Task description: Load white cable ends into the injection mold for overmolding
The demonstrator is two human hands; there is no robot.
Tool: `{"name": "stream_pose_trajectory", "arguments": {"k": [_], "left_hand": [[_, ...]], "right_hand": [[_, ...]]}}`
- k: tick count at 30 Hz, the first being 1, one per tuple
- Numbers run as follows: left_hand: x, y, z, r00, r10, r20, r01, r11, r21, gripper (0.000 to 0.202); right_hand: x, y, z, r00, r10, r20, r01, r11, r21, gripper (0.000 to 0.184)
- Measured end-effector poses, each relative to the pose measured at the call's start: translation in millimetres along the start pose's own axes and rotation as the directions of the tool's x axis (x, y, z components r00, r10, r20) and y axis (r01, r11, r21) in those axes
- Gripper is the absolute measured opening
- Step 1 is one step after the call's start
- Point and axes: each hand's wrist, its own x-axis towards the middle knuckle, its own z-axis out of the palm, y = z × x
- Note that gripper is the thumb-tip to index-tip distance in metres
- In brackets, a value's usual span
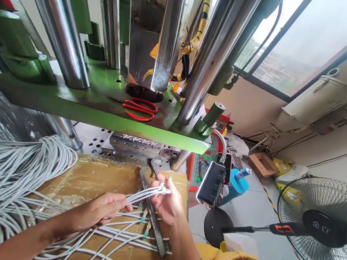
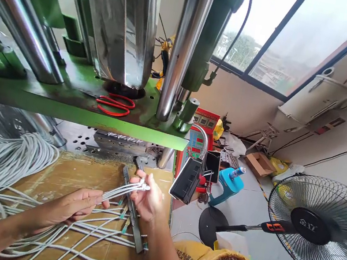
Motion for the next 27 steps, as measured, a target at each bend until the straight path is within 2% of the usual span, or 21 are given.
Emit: {"name": "stream_pose_trajectory", "arguments": {"k": [4, 12, 17, 20, 22, 24, 25, 26, 27], "left_hand": [[-3.2, 3.2, -0.9, 0.999, 0.049, 0.012, -0.049, 0.998, 0.03, 0.054], [-5.8, 5.1, 2.0, 0.998, 0.058, 0.024, -0.059, 0.997, 0.04, 0.055], [-5.1, 2.7, 5.5, 0.993, 0.1, 0.065, -0.102, 0.995, 0.023, 0.053], [-8.9, -3.8, 7.5, 0.995, 0.088, 0.05, -0.086, 0.996, -0.035, 0.054], [-17.4, -8.5, 3.5, 0.998, 0.052, -0.044, -0.058, 0.986, -0.159, 0.053], [-31.3, -11.0, -8.8, 0.97, 0.024, -0.242, -0.112, 0.928, -0.355, 0.047], [-39.8, -10.7, -18.4, 0.926, 0.014, -0.377, -0.195, 0.874, -0.445, 0.04], [-48.7, -9.2, -29.8, 0.859, 0.0, -0.512, -0.302, 0.808, -0.506, 0.031], [-57.4, -6.5, -42.7, 0.775, -0.017, -0.631, -0.414, 0.74, -0.529, 0.021]], "right_hand": [[5.9, 4.2, -7.0, 0.999, 0.042, 0.002, -0.042, 0.998, 0.05, 0.032], [8.3, 8.2, -9.2, 0.995, 0.1, -0.013, -0.099, 0.993, 0.065, 0.031], [8.4, 10.9, -2.8, 0.992, 0.119, -0.044, -0.12, 0.993, -0.008, 0.029], [4.0, 10.7, 5.9, 0.991, 0.113, -0.068, -0.12, 0.987, -0.111, 0.033], [-8.2, 7.6, 11.3, 0.991, 0.116, -0.071, -0.128, 0.973, -0.193, 0.044], [-29.3, 2.7, 12.7, 0.993, 0.075, -0.094, -0.105, 0.922, -0.373, 0.057], [-42.2, 0.4, 10.9, 0.993, 0.006, -0.116, -0.067, 0.841, -0.536, 0.058], [-55.5, -1.2, 7.4, 0.988, -0.09, -0.126, -0.029, 0.692, -0.721, 0.053], [-68.4, -1.9, 2.3, 0.975, -0.19, -0.112, -0.009, 0.476, -0.88, 0.046]]}}
